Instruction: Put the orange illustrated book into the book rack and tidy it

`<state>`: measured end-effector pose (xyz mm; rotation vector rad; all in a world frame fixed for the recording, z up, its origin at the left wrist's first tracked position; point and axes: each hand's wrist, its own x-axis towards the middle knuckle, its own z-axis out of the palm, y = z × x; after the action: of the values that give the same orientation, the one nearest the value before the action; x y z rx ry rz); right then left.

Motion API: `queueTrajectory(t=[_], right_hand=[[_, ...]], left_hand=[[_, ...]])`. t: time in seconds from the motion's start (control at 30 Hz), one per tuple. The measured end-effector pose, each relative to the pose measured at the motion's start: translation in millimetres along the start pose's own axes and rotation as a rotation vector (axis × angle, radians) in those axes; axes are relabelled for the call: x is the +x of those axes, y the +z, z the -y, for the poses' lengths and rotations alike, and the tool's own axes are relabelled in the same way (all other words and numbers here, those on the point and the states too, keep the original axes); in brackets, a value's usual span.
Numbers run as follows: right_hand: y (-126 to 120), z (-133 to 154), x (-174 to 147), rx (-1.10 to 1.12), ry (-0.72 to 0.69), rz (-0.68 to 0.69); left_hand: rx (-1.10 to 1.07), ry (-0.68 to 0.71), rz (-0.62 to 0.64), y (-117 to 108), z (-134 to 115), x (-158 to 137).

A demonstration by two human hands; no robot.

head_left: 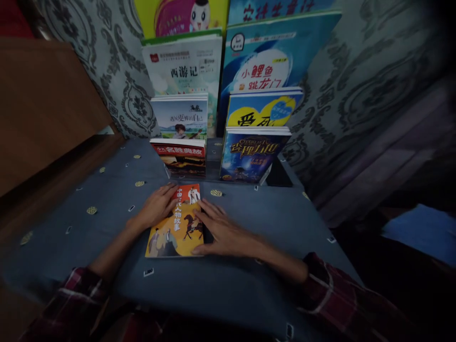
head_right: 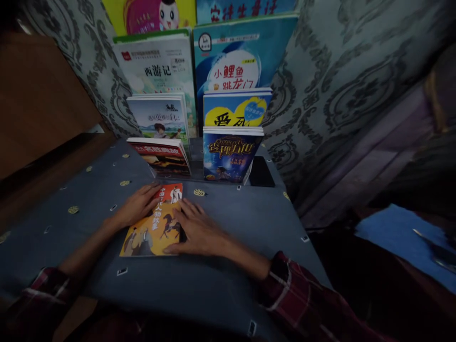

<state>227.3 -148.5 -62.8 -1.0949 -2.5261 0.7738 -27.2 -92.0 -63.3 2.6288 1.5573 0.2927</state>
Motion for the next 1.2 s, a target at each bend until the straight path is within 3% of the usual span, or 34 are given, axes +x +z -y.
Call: queueTrajectory(t=[0.1,0.23,0.37,0.73,0.97,1.2], right_hand=[[-6,1,25,-0.028,0.012,-0.036],[0,1,64,-0.111,0.157,-0.082],[8,-2,78,-0.144,0.211,-0.101],[16,-4,69,-0.146,0.223,-0.114],[32,8,34,-0.152,0.167,-0.076],[41,12,21,-0.135,0.131,-0.092]], left_hand=[[-0.047,-0.011,-0.066,8,3,-1],[-0.075,-0.015,-0.079,14,5,-4],[-0.095,-0.015,-0.090,16,6,-4],[-0.213,-0.014,-0.161,27,12,-3],[-0.253,-0.052,-0.202,34,15,-4],[-0.026,-0.327,-0.239,24,-3,-10]])
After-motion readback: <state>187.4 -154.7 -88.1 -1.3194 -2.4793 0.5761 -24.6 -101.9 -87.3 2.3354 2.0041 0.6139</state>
